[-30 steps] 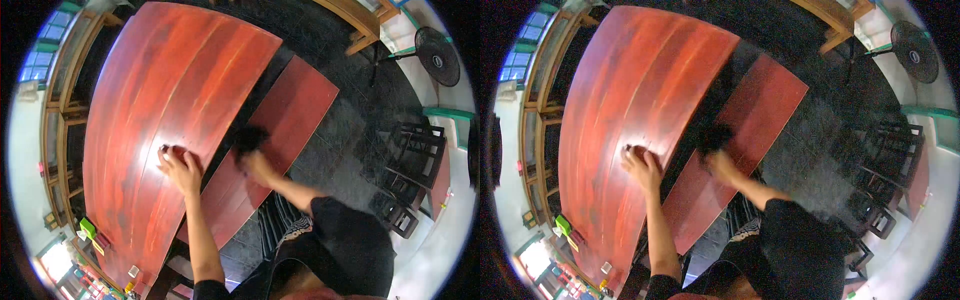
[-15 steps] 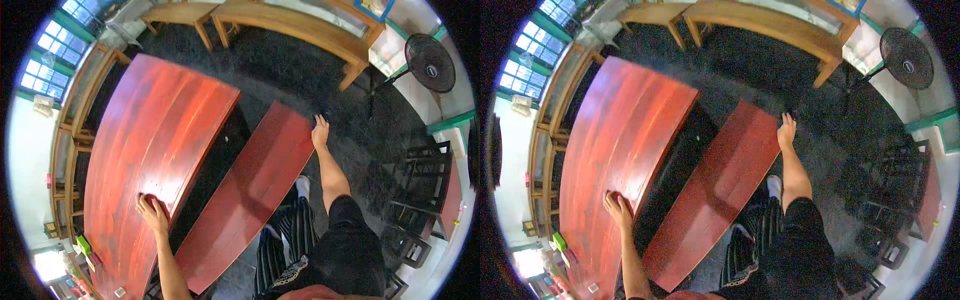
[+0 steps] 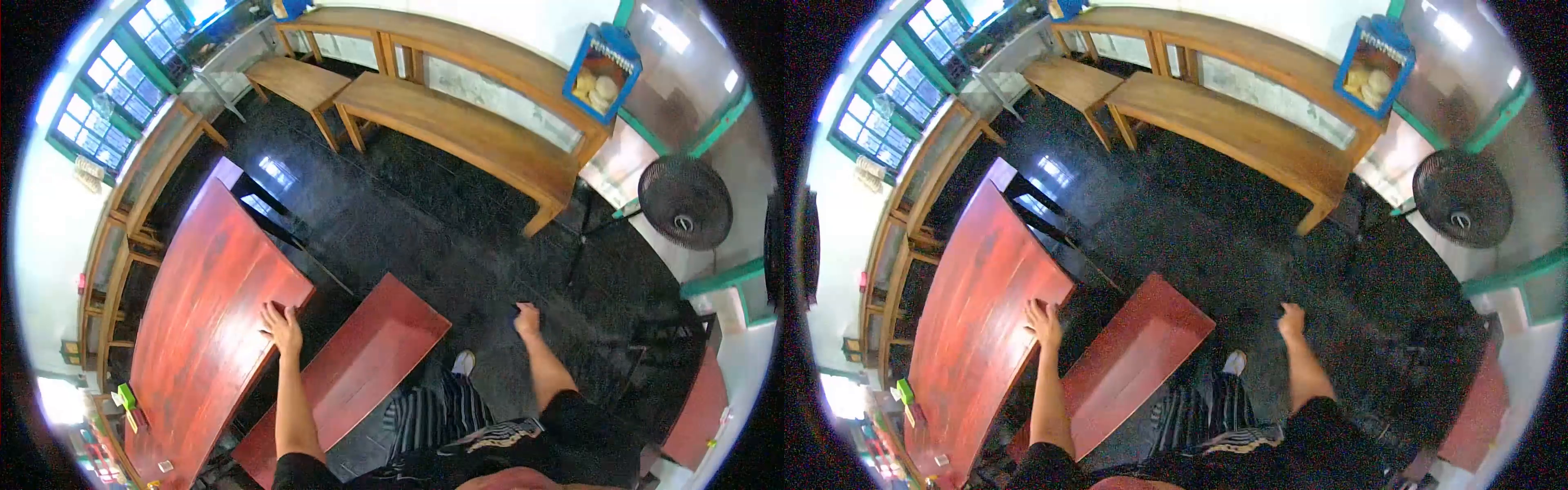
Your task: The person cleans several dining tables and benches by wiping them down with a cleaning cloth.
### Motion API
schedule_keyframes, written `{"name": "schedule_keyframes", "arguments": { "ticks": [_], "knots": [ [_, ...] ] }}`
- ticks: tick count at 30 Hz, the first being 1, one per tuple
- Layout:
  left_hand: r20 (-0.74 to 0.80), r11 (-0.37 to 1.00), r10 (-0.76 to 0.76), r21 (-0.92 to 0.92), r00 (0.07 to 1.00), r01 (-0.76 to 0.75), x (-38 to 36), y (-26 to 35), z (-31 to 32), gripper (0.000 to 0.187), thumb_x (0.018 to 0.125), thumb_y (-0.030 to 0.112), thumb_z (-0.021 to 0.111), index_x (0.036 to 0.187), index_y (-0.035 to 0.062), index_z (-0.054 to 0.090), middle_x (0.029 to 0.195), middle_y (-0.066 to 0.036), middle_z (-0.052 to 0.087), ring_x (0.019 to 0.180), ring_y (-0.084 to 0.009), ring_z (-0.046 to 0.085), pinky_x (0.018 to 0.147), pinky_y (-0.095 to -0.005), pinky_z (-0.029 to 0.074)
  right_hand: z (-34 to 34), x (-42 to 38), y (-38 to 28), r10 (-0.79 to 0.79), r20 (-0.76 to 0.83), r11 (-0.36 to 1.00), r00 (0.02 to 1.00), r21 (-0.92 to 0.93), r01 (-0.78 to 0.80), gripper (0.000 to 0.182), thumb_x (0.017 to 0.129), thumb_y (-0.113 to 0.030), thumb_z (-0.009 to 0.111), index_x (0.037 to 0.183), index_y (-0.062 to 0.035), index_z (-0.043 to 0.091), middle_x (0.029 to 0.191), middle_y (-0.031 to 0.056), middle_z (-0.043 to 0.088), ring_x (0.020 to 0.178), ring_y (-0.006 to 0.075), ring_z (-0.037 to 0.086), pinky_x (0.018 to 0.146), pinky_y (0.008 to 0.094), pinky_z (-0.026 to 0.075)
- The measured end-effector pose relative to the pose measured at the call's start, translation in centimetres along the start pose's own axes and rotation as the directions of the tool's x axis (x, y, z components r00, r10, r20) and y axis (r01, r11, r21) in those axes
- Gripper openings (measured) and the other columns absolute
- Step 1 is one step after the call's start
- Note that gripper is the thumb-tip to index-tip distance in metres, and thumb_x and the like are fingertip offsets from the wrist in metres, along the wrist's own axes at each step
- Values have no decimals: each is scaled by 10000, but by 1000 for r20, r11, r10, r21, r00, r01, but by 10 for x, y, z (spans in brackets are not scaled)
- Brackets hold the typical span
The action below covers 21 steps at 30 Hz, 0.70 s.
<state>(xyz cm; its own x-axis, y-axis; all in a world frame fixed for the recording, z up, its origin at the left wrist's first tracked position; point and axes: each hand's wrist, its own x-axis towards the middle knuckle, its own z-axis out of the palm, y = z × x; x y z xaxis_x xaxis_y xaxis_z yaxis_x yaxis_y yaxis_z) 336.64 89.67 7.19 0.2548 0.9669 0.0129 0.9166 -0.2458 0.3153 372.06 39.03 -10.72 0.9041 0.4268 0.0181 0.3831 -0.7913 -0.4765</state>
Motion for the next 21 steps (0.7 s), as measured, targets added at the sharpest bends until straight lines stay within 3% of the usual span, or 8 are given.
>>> {"name": "schedule_keyframes", "arguments": {
  "ticks": [2, 5, 8, 12, 17, 19, 21],
  "knots": [
    [36, 991, -76, 116, 996, 71, 7, 20, 12, 745, 926, 521, 409, 1490, 100, 164, 1568, -130, 57, 1445, -314, 20, 1051, -689, 11, -51, 22, 22, -24, 79, 995, 997, -96, 32, 299, 722, -18, 552, 994, -48, 672, 985, 186, 624, 932, 370, 579, 824, 454, 459],
    [87, 991, -107, 91, 990, 99, 5, 32, 3, 773, 917, 543, 413, 1500, 123, 130, 1572, -122, 25, 1444, -322, -9, 1048, -692, 11, -93, 34, 54, 172, 135, 985, 976, -16, -171, 297, 748, -33, 556, 1021, -58, 672, 991, 190, 639, 940, 374, 604, 828, 436, 490],
    [128, 983, -140, 136, 982, 123, 6, 34, 0, 772, 916, 544, 415, 1506, 149, 110, 1573, -113, 16, 1441, -336, -32, 1048, -692, 17, -98, 46, 63, 322, 335, 943, 885, -32, -331, 353, 829, -30, 480, 1142, -64, 640, 1227, 173, 588, 1137, 315, 559, 980, 362, 434],
    [103, 966, -186, 199, 977, 163, 2, 47, -5, 757, 915, 529, 436, 1501, 148, 145, 1567, -127, 66, 1440, -347, 1, 1057, -681, 30, -97, 102, 2, 320, 530, 932, 785, -26, -362, 353, 870, -62, 481, 1194, -87, 618, 1256, 136, 583, 1182, 303, 527, 1004, 353, 404],
    [127, 946, -244, 249, 961, 208, 1, 34, 0, 722, 936, 520, 389, 1508, 170, 122, 1553, -196, 20, 1438, -356, -6, 1069, -663, 22, -99, 244, -79, 19, 515, 967, 857, 208, -147, 328, 881, -55, 493, 1187, -73, 609, 1207, 135, 607, 1154, 309, 544, 994, 367, 417],
    [162, 888, -351, 371, 923, 272, 13, 53, 0, 695, 951, 520, 341, 1511, 189, 94, 1555, -191, -21, 1439, -348, -30, 1068, -662, 0, -88, 320, -99, -221, 388, 933, 895, 352, 77, 307, 879, -37, 493, 1164, -45, 607, 1179, 144, 618, 1129, 310, 561, 978, 380, 432],
    [224, 809, -477, 490, 850, 325, 11, 78, -19, 683, 962, 532, 286, 1512, 208, 41, 1556, -178, -65, 1439, -330, -75, 1067, -661, -18, -98, 406, -132, -287, 253, 907, 924, 383, 176, 280, 861, 1, 506, 1120, -8, 611, 1136, 169, 624, 1085, 313, 582, 953, 373, 447]
  ]
}}
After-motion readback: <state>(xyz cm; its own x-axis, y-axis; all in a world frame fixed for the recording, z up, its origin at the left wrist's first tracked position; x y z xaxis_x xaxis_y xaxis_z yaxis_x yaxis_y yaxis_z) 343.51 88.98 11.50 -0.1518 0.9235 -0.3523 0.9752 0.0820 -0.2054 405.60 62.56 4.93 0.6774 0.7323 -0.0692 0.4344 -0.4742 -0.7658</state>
